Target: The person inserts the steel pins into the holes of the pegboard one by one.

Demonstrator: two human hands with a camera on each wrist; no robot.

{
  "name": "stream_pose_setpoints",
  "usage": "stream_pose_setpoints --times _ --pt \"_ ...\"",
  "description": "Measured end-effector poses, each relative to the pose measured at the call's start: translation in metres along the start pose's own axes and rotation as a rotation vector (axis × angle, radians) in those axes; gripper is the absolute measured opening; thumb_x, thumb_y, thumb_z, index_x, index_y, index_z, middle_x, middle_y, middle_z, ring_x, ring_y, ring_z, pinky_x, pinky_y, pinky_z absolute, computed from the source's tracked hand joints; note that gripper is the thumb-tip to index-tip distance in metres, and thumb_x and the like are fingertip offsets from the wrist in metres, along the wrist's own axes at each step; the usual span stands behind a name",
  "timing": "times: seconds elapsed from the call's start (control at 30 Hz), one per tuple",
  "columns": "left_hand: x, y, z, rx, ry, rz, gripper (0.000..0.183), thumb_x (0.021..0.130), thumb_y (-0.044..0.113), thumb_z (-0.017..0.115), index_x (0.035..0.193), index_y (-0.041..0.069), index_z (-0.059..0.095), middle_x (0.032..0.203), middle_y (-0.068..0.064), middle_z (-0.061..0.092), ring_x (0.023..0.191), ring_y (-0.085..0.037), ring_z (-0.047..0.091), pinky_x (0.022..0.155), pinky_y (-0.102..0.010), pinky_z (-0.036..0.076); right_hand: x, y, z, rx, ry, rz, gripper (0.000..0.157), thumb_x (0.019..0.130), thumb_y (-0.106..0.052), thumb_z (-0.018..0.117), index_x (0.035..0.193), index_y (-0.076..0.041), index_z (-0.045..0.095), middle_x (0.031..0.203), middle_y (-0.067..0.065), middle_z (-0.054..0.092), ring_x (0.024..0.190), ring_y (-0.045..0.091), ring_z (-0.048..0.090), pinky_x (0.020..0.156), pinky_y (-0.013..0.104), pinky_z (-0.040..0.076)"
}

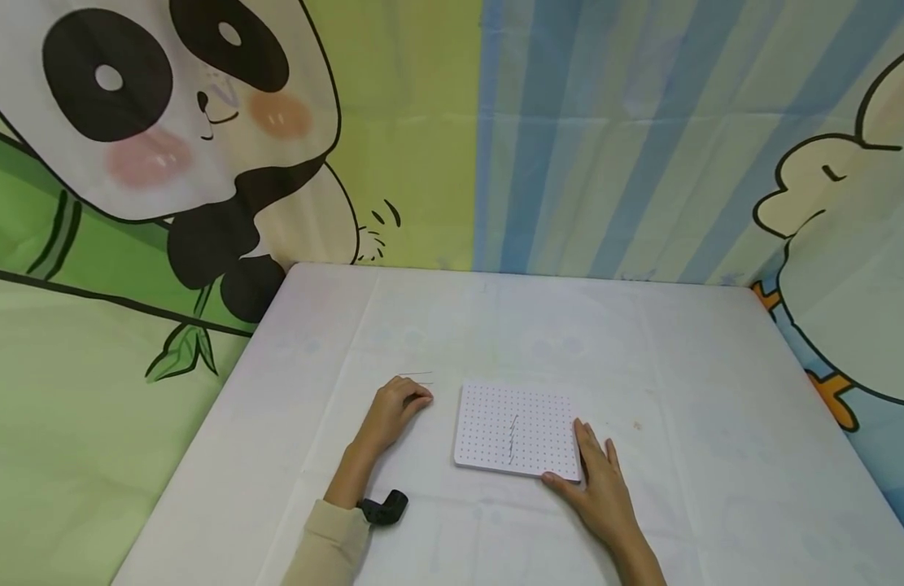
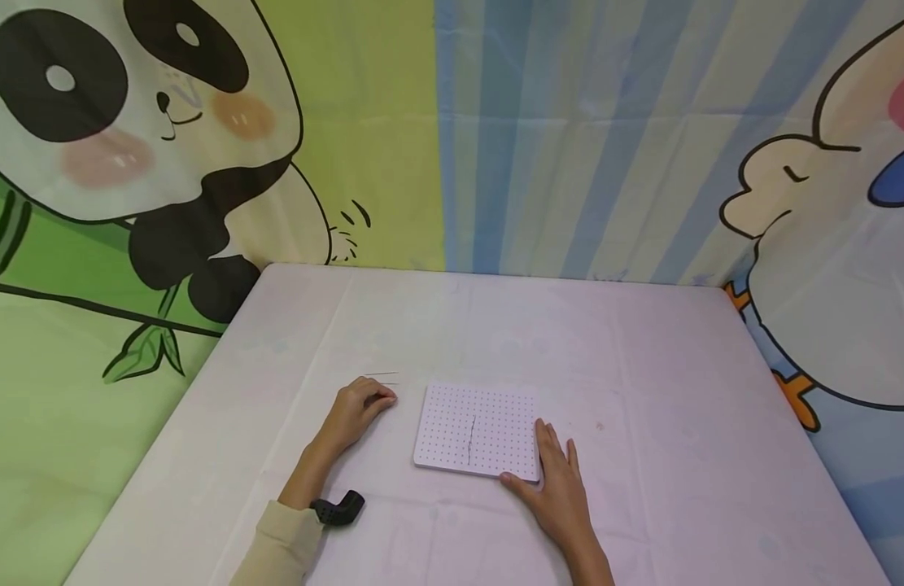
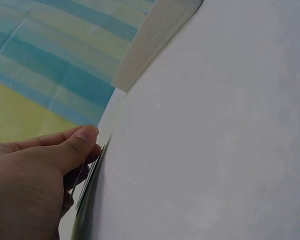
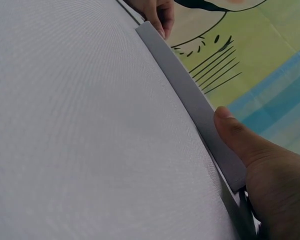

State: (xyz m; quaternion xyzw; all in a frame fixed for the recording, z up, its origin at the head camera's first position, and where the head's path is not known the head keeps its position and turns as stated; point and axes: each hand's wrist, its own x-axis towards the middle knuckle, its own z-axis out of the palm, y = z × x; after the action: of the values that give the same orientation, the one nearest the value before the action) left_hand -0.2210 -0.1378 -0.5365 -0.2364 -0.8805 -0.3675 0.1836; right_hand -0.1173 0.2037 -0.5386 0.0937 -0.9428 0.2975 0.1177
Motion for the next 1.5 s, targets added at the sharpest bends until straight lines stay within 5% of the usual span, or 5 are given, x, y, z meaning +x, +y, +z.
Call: stream_pose_setpoints --times 0.37,0.9,1.07,1.3,1.5 --pt "0.002 0.0 0.001 -0.098 0.014 0.016 0.007 0.084 0.012 0.068 0.09 0.013 0.072 0.087 0.007 0.065 0.085 -0.01 0.058 0.072 -0.024 0.049 0.001 0.001 0.0 -0.002 -0.029 0.039 0.101 0.073 -0.055 0.07 0.142 0.004 0.027 0.144 0.019 0.031 0.133 0.034 0.025 0.111 0.043 0.002" --pt "0.008 0.009 0.0 -0.271 0.17 -0.047 0.007 0.084 0.015 0.067 0.089 0.013 0.071 0.081 0.003 0.067 0.068 -0.008 0.054 0.058 -0.02 0.042 0.001 0.001 0.001 0.008 -0.017 0.028 0.1 0.073 -0.053 0.071 0.141 0.005 0.027 0.143 0.02 0.032 0.133 0.034 0.025 0.111 0.043 0.001" --pt "0.014 0.028 0.001 -0.436 0.184 -0.075 0.007 0.084 0.008 0.067 0.089 0.007 0.07 0.081 -0.005 0.068 0.069 -0.016 0.062 0.06 -0.023 0.047 0.002 0.0 0.0 0.002 -0.014 0.025 0.1 0.073 -0.053 0.072 0.141 0.005 0.027 0.143 0.02 0.033 0.133 0.035 0.026 0.111 0.044 0.002" --pt "0.023 0.086 -0.002 -0.547 0.168 -0.085 0.007 0.081 -0.004 0.066 0.088 -0.005 0.066 0.078 -0.015 0.067 0.069 -0.025 0.065 0.058 -0.027 0.051 0.003 0.0 0.0 -0.004 -0.022 0.038 0.101 0.072 -0.055 0.071 0.142 0.005 0.027 0.144 0.019 0.032 0.133 0.034 0.025 0.111 0.044 0.003" --pt "0.024 0.105 0.02 -0.582 0.151 -0.028 0.007 0.082 -0.006 0.065 0.089 -0.005 0.064 0.078 -0.016 0.068 0.07 -0.025 0.067 0.057 -0.027 0.053 0.003 0.0 0.001 -0.004 -0.017 0.032 0.101 0.072 -0.054 0.071 0.142 0.004 0.027 0.143 0.019 0.033 0.133 0.034 0.026 0.111 0.044 0.002"
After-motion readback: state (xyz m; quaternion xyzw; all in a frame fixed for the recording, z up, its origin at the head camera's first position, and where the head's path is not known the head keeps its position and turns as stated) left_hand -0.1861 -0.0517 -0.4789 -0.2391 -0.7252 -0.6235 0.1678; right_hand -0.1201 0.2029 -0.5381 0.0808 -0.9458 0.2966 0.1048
